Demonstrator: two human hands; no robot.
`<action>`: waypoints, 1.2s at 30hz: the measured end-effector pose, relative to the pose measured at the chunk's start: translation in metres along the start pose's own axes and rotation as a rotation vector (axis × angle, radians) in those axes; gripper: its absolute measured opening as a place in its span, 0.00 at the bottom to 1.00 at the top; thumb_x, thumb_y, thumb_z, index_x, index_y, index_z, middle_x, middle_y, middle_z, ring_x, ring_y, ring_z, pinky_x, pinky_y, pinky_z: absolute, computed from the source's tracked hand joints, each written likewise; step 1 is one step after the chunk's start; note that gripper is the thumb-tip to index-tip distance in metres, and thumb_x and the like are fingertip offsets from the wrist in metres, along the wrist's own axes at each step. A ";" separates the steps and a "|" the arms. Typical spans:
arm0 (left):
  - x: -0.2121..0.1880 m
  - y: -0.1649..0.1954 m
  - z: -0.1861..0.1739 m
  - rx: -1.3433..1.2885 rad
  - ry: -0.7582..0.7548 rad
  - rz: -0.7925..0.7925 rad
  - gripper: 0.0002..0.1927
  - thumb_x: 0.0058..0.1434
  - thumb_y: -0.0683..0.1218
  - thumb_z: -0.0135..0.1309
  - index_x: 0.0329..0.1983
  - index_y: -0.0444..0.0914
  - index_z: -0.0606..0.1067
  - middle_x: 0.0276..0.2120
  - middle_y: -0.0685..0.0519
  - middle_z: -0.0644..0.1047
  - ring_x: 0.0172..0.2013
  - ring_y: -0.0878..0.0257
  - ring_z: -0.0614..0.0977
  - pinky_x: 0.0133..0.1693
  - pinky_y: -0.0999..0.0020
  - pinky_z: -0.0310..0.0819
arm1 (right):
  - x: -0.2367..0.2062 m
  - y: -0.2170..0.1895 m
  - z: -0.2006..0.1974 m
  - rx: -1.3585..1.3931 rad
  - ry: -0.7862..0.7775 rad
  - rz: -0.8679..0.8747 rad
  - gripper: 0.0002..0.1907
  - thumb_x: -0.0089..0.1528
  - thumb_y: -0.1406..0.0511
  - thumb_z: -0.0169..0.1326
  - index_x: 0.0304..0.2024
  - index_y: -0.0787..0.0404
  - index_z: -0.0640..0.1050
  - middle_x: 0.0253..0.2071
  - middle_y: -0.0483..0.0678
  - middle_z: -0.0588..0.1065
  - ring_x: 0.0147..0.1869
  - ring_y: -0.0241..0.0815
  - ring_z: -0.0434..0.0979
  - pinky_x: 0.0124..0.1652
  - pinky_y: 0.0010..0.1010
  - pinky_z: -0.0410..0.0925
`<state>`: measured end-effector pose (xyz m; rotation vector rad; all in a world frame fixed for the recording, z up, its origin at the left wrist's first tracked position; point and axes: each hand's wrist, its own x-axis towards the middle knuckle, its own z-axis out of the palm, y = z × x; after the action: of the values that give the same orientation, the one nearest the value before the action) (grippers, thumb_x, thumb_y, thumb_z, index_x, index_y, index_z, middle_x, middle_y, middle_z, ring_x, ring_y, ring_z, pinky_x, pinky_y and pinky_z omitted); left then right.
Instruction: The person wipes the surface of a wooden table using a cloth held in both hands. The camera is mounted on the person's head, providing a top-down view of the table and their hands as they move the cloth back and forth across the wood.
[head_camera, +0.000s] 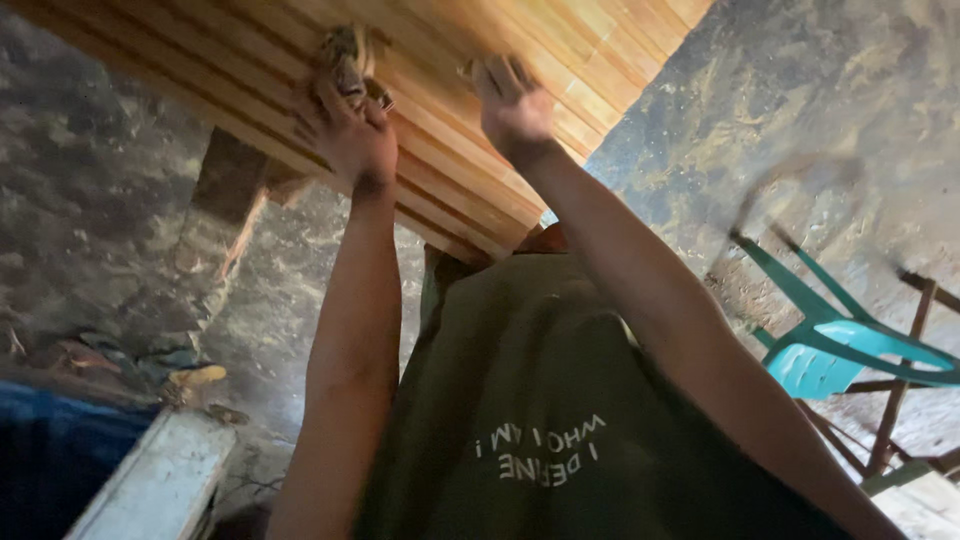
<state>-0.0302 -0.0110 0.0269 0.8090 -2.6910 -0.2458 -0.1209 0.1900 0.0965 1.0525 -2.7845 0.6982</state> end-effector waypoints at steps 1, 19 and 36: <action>0.000 0.000 -0.001 -0.007 -0.043 -0.013 0.29 0.72 0.58 0.44 0.71 0.40 0.62 0.68 0.36 0.60 0.65 0.31 0.63 0.63 0.32 0.55 | 0.002 -0.001 0.000 -0.017 -0.022 0.002 0.17 0.58 0.73 0.56 0.49 0.58 0.78 0.48 0.50 0.76 0.51 0.53 0.79 0.40 0.41 0.75; 0.008 0.000 -0.010 -0.066 -0.116 -0.030 0.34 0.64 0.53 0.60 0.71 0.44 0.61 0.67 0.37 0.61 0.66 0.32 0.62 0.66 0.29 0.54 | 0.099 -0.044 0.010 0.167 -0.031 0.018 0.10 0.68 0.70 0.56 0.52 0.56 0.79 0.52 0.52 0.76 0.54 0.54 0.78 0.44 0.46 0.74; 0.010 -0.007 -0.001 -0.119 -0.086 -0.055 0.33 0.57 0.49 0.63 0.64 0.43 0.65 0.61 0.37 0.65 0.60 0.33 0.67 0.62 0.32 0.59 | 0.110 -0.042 0.026 -0.067 0.099 -0.201 0.20 0.60 0.72 0.54 0.56 0.57 0.78 0.52 0.50 0.75 0.52 0.53 0.78 0.44 0.41 0.74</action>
<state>-0.0345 -0.0223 0.0285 0.8553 -2.7047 -0.4594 -0.1752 0.0834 0.1151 1.2264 -2.5548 0.6104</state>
